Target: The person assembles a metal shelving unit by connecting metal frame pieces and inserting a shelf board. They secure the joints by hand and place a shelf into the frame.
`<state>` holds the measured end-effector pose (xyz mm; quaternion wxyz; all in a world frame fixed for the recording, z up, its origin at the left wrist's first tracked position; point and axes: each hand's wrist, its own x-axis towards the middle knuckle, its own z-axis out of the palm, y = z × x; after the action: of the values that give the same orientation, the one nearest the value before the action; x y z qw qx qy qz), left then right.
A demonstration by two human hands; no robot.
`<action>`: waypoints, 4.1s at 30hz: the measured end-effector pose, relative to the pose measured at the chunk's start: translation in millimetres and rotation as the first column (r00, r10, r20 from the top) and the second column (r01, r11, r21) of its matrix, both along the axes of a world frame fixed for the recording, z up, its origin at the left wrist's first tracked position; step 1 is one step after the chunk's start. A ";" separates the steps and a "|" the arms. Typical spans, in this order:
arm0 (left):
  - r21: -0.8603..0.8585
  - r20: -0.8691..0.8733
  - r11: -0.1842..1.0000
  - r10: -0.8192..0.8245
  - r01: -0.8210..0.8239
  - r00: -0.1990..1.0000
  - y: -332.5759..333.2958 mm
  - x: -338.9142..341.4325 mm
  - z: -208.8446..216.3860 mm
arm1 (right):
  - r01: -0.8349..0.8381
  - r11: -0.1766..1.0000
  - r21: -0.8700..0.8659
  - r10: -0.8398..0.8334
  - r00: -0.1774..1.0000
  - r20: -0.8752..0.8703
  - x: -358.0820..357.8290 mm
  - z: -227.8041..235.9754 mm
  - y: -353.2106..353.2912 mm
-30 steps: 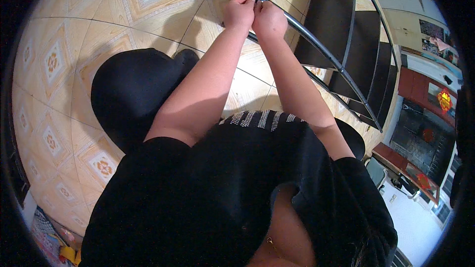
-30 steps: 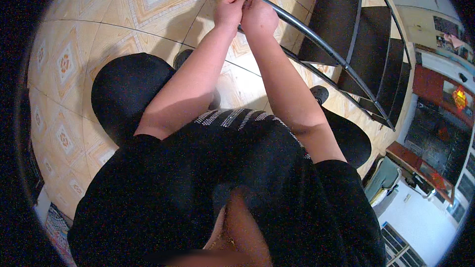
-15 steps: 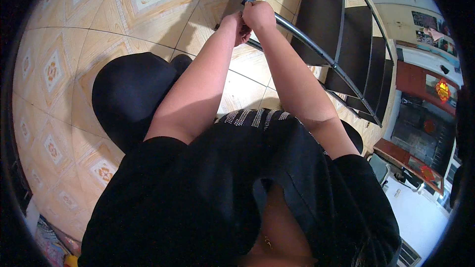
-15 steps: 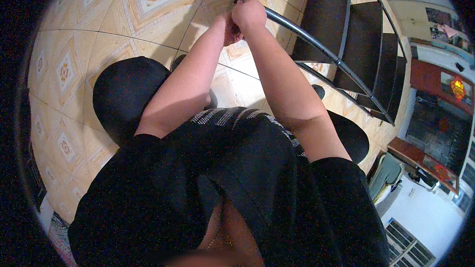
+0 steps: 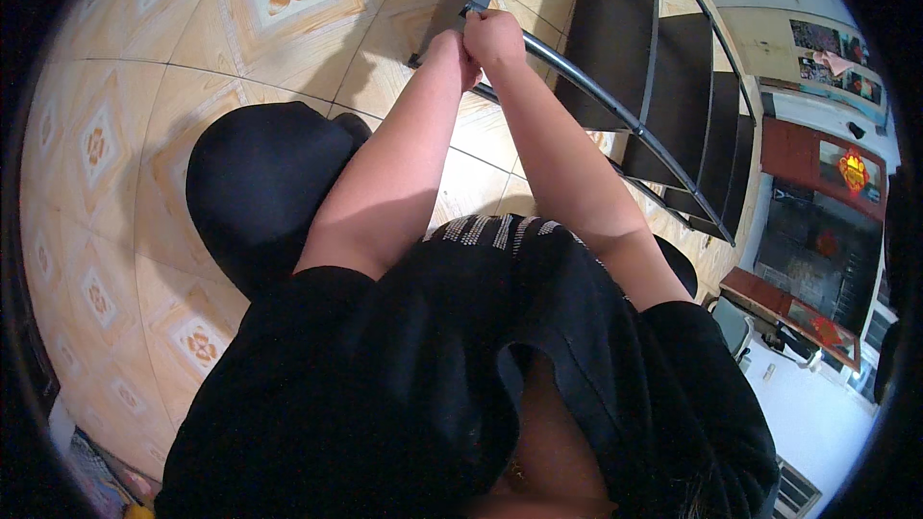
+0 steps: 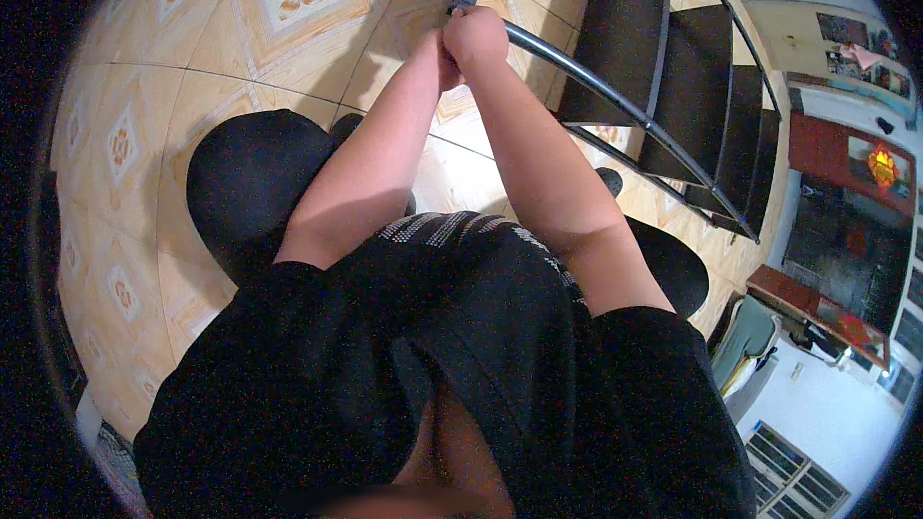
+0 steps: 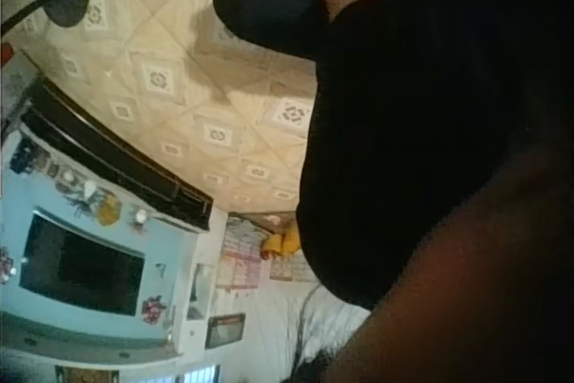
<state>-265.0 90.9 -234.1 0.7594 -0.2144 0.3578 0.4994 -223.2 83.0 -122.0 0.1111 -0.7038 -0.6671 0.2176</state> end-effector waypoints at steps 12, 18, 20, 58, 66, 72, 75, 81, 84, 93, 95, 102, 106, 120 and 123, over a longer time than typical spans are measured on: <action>0.221 -0.407 0.973 0.028 0.069 0.913 -4.0 -19.3 17.8 | 0.186 0.971 -0.151 -0.228 0.907 -0.353 -2.5 -19.4 3.3; 0.189 -0.552 0.971 -0.019 0.147 0.834 -4.2 -30.2 32.3 | 0.250 0.956 -0.156 -0.295 0.802 -0.519 -2.2 -40.3 10.6; 0.175 -0.602 0.967 -0.043 0.184 0.797 -0.1 -34.6 26.6 | 0.270 0.945 -0.186 -0.328 0.757 -0.566 -4.6 -42.4 10.1; -0.627 -0.778 0.530 -0.381 0.571 -0.500 1.7 -49.0 141.9 | -0.152 0.789 -0.596 -0.615 -0.218 -0.758 -1.8 -45.9 5.8; -0.595 -0.760 0.663 -0.279 0.455 -0.587 7.8 -66.7 123.3 | -0.207 0.829 -0.519 -0.493 0.168 -0.854 29.1 -41.7 -38.4; -0.394 -0.831 0.743 -0.037 0.541 -0.555 -2.8 -39.2 79.7 | -0.148 0.837 -0.527 -0.381 0.533 -0.755 135.4 -30.4 -93.1; -0.453 -0.838 0.713 -0.136 0.535 -0.528 -2.3 -27.6 102.7 | -0.028 0.871 -0.490 -0.380 0.593 -0.710 199.3 -16.1 -117.1; -0.314 -0.899 0.842 -0.116 0.438 -0.422 -0.5 -23.5 70.8 | 0.057 0.888 -0.457 -0.422 0.496 -0.759 256.9 44.0 -168.3; -0.377 -0.840 0.823 -0.110 0.426 -0.532 -7.4 -11.0 109.7 | 0.079 0.965 -0.248 -0.249 0.565 -0.787 270.1 76.3 -181.3; -0.322 -0.622 0.575 0.471 0.753 -0.625 -57.0 15.0 286.8 | 0.240 0.971 -0.013 -0.208 0.810 -0.548 363.1 183.8 -159.1; -0.471 -0.521 0.500 0.507 0.727 -0.687 -63.8 20.4 278.8 | 0.252 0.967 0.032 -0.194 0.815 -0.546 371.5 190.9 -135.7; -0.867 -0.263 0.210 0.580 0.453 -0.771 -33.3 67.3 198.4 | 0.229 0.971 0.063 -0.159 0.825 -0.542 392.8 140.1 -34.9; -0.696 -0.376 0.250 0.671 0.673 -0.639 -2.8 73.2 136.4 | 0.084 0.996 0.005 -0.078 0.940 -0.333 369.5 111.7 -23.5; -0.766 -0.616 0.022 0.262 0.643 -0.743 55.4 96.5 123.1 | -0.248 0.773 -0.584 0.171 0.968 -0.184 327.5 75.7 -1.7; -0.760 -0.638 0.000 0.188 0.650 -0.747 59.4 97.2 128.8 | -0.319 0.678 -0.663 0.157 0.943 -0.293 310.8 71.3 -0.5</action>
<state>-167.8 150.3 -105.4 0.2768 0.7632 0.5675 -0.1372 87.6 82.5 -50.7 -0.1234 -0.5720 -0.6044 0.5406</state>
